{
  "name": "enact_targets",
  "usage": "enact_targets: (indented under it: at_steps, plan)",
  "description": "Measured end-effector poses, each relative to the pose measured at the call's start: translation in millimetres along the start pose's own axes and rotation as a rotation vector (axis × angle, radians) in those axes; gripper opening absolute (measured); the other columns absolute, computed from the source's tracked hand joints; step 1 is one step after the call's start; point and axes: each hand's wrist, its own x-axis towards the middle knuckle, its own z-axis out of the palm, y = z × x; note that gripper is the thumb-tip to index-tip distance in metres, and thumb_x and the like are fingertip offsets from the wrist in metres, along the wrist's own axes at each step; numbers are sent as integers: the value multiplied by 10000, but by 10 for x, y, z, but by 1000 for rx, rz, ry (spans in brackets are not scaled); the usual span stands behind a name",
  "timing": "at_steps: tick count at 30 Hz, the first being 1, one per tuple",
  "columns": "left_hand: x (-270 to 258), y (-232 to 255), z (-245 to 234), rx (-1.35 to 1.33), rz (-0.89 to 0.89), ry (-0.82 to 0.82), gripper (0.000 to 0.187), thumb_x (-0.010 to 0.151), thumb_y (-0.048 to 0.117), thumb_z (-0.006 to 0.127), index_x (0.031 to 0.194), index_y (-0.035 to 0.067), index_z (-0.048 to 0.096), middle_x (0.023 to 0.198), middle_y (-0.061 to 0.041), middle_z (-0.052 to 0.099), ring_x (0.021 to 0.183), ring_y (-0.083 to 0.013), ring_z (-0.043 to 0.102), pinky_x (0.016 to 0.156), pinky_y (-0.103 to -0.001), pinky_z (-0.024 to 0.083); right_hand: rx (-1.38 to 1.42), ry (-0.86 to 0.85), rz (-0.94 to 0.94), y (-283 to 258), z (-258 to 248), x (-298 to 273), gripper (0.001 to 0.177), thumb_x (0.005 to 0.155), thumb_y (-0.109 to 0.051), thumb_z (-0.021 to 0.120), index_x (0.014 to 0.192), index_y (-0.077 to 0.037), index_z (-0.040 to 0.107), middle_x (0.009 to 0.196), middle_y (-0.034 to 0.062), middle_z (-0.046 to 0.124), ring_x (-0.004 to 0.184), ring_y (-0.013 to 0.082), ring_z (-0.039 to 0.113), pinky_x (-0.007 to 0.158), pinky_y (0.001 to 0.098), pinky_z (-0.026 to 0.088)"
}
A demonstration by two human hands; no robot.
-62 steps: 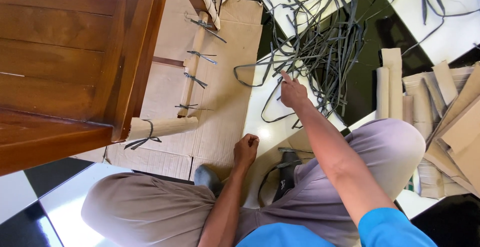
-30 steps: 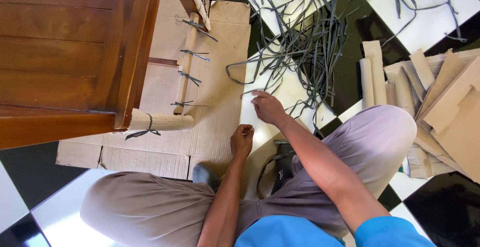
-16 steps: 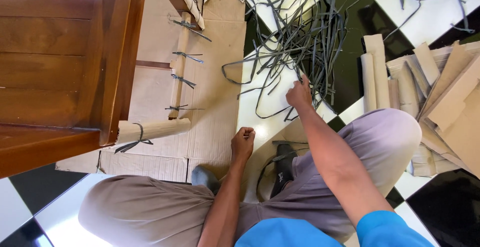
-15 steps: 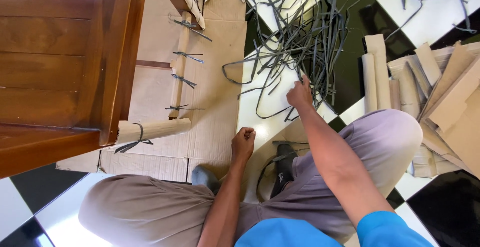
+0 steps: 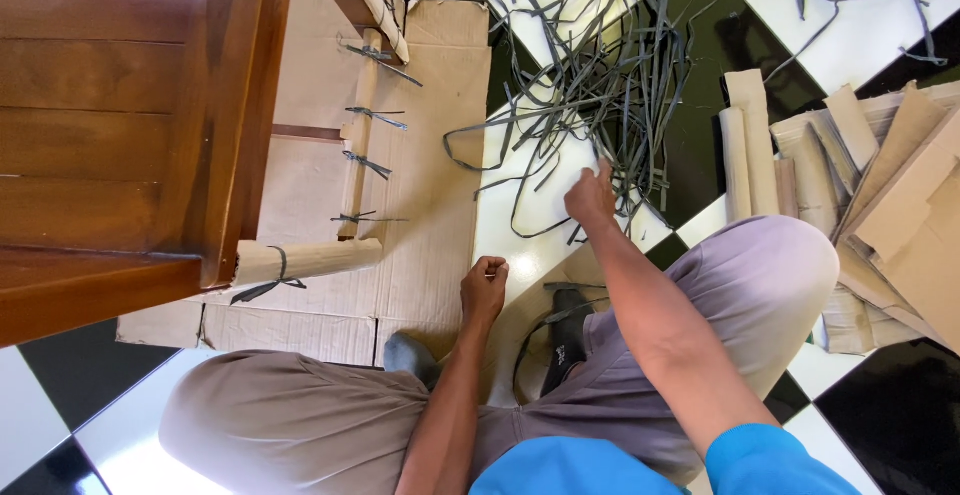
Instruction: Wrapping a furniture leg with cardboard and securing it with plastic ties
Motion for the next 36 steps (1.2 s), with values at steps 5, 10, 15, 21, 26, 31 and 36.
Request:
enact_targets:
  at_steps: [5, 10, 15, 21, 26, 31, 36]
  plan:
    - [-29, -10, -33, -4, 3, 17, 236, 931, 347, 654, 1080, 187, 741, 984, -43, 779, 995, -258, 754, 894, -427, 556, 15, 97, 2, -110, -218, -142, 445, 954, -68, 548, 1391, 5, 595, 1581, 210, 256, 1148, 504, 629, 894, 592, 593]
    - [-11, -49, -8, 25, -1, 16, 234, 925, 369, 656, 1073, 210, 742, 980, -16, 782, 997, -241, 755, 896, -418, 558, 30, 167, -5, -131, -308, -92, 411, 961, -24, 585, 1368, 27, 588, 1534, 234, 278, 1111, 493, 626, 852, 589, 612]
    - [-9, -41, 21, 7, 10, 3, 219, 931, 330, 660, 1075, 190, 747, 979, -42, 780, 981, -255, 757, 877, -416, 560, 40, 198, -85, 7, -240, 20, 328, 951, -7, 594, 1274, -5, 653, 1360, 183, 419, 1108, 467, 604, 827, 584, 608]
    - [4, -19, 19, 21, -4, -15, 216, 938, 324, 654, 1076, 185, 744, 985, -36, 777, 977, -242, 757, 876, -411, 561, 19, 44, 3, -12, -210, -73, 441, 979, -53, 543, 1415, -17, 596, 1622, 228, 299, 1387, 508, 440, 1010, 649, 531]
    - [29, -57, 43, 30, -3, -26, 223, 941, 335, 654, 1086, 191, 742, 993, -36, 775, 987, -245, 753, 881, -414, 560, 52, 81, 25, 74, -89, 48, 371, 1021, -142, 488, 1349, -32, 623, 1538, 145, 406, 1298, 446, 522, 1002, 596, 533]
    - [8, -25, 40, 29, -9, -38, 231, 948, 334, 645, 1096, 185, 739, 1005, -51, 774, 1008, -263, 748, 891, -429, 555, 69, 249, -51, 73, 62, 65, 278, 1029, -121, 499, 1160, -3, 714, 1241, 143, 564, 1031, 460, 649, 913, 572, 575]
    - [5, 1, 56, 19, -2, -27, 229, 940, 346, 650, 1083, 194, 744, 995, -30, 776, 1005, -241, 750, 889, -420, 556, 227, 182, -39, 48, 382, 129, 204, 949, -222, 579, 1035, -246, 762, 999, 131, 695, 1027, 430, 696, 902, 556, 582]
